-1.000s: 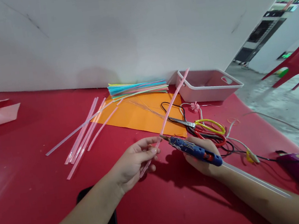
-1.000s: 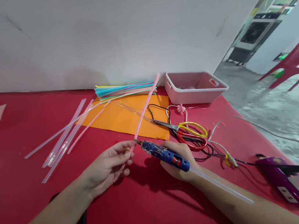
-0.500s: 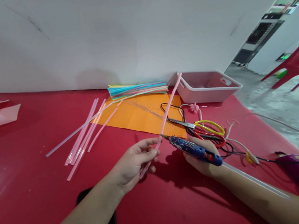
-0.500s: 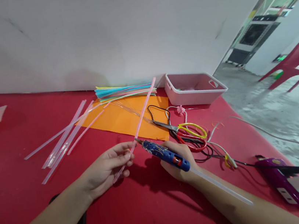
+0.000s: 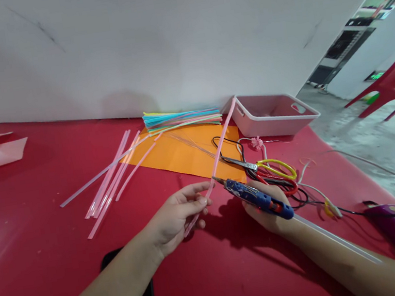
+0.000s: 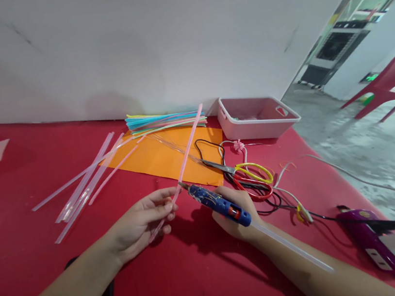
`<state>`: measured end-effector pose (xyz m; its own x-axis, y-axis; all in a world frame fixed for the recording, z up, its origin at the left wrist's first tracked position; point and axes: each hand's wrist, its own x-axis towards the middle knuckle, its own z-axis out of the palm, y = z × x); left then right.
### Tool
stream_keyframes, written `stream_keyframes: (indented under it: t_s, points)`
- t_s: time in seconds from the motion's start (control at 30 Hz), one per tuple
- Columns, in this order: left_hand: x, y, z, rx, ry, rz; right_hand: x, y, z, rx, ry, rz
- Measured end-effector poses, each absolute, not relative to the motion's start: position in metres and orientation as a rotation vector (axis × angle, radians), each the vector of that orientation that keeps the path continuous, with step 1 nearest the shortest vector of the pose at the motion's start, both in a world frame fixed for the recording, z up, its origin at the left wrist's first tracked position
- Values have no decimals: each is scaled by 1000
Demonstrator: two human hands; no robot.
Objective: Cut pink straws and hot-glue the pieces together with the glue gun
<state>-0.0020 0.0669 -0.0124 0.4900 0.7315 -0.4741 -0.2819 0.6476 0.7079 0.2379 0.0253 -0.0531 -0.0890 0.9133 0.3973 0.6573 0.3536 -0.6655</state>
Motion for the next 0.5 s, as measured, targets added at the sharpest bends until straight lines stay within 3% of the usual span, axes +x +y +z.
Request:
stream_keyframes:
  t_s: [0.5]
  points:
    - [-2, 67, -12, 609, 844, 658, 235, 25, -49, -1400, -1818, 372]
